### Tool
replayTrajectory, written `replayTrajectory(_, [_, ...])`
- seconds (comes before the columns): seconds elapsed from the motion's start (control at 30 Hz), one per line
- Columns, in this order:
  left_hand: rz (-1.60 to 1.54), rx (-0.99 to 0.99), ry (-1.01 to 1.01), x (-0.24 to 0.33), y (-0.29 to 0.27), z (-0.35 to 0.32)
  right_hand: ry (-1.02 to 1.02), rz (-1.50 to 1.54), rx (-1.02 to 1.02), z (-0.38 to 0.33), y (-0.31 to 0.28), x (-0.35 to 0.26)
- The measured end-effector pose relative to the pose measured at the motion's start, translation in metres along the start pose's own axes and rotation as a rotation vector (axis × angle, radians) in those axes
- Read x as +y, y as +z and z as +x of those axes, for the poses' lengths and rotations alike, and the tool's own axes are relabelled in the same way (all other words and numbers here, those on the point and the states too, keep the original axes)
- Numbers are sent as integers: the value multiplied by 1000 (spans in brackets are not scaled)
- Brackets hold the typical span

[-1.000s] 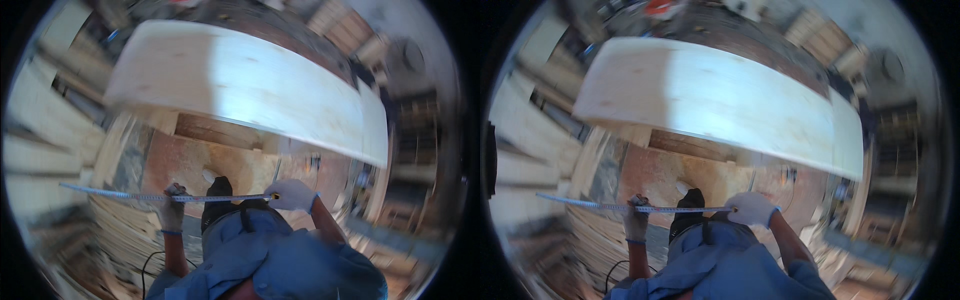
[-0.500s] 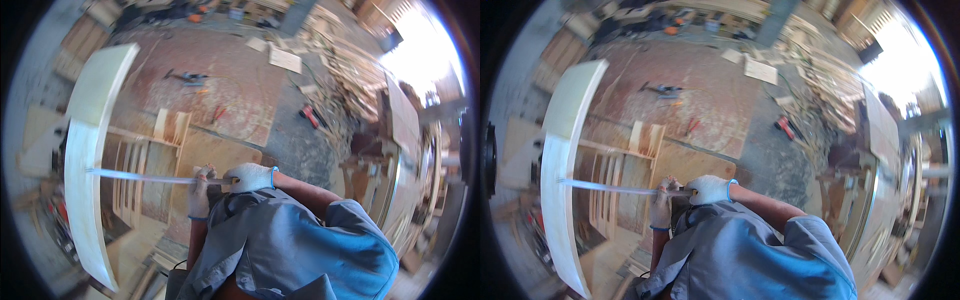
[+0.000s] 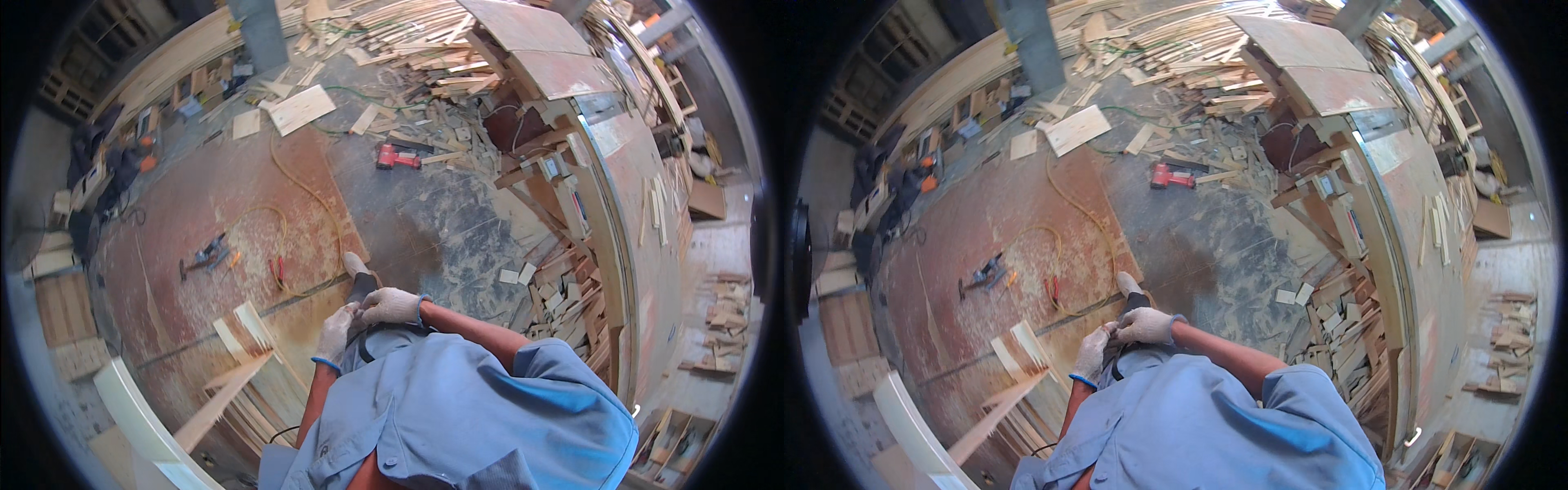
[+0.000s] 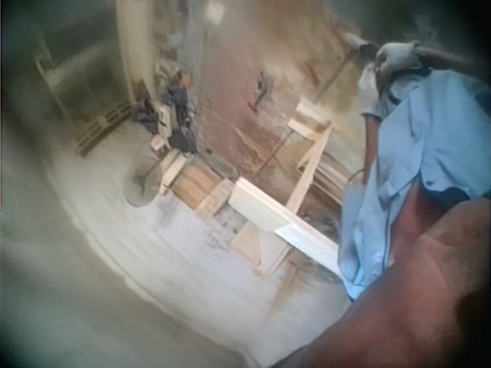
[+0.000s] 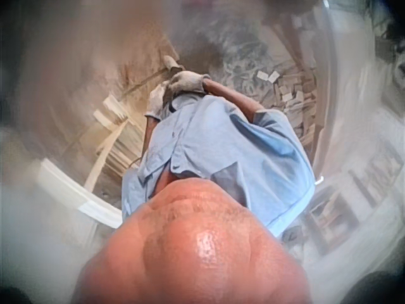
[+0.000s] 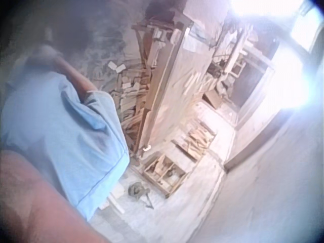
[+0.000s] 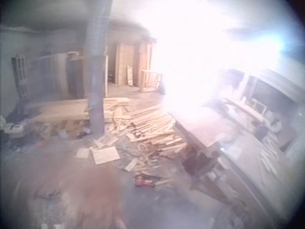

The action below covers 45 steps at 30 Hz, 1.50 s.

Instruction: The person uses a nail gun to attach a wooden panel to a frame, then hammers the edges to secure it. They measure the structure with a tape measure and handle several thin wooden strips, inspecting and stacking them.

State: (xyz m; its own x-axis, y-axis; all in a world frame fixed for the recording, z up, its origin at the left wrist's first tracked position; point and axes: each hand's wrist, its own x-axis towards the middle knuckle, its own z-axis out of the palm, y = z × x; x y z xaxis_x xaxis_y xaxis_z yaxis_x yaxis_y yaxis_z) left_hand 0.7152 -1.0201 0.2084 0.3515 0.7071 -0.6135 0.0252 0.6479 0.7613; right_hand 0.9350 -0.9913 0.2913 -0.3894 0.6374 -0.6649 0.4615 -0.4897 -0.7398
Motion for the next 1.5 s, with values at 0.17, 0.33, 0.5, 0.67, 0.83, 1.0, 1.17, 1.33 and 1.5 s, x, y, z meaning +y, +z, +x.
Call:
replayTrajectory(0.17, [-114, 202, -234, 30, -25, 73, 218, 226, 190, 53, -75, 88])
replayTrajectory(0.33, [-41, 167, -308, 61, -45, 163, 101, -16, 486, 61, -197, 172])
replayTrajectory(0.5, [114, 67, -311, 121, -4, 252, 110, 146, 984, -2, -344, 180])
replayTrajectory(0.67, [176, 78, -338, 155, 62, 336, 230, 45, 1416, -59, -535, 184])
replayTrajectory(0.83, [173, 109, -459, 158, 131, 395, 561, -388, 1545, -88, -722, 227])
replayTrajectory(1.0, [154, 10, -542, 173, 199, 460, 654, -438, 1541, -78, -803, 282])
replayTrajectory(1.17, [266, -6, -496, 203, 231, 507, 478, -717, 1592, -51, -790, 240])
replayTrajectory(1.33, [366, -116, -567, 185, 238, 607, -60, -514, 1640, 13, -720, 158])
replayTrajectory(1.5, [447, -232, -642, 163, 253, 723, 150, 655, 1118, 158, -696, 199])
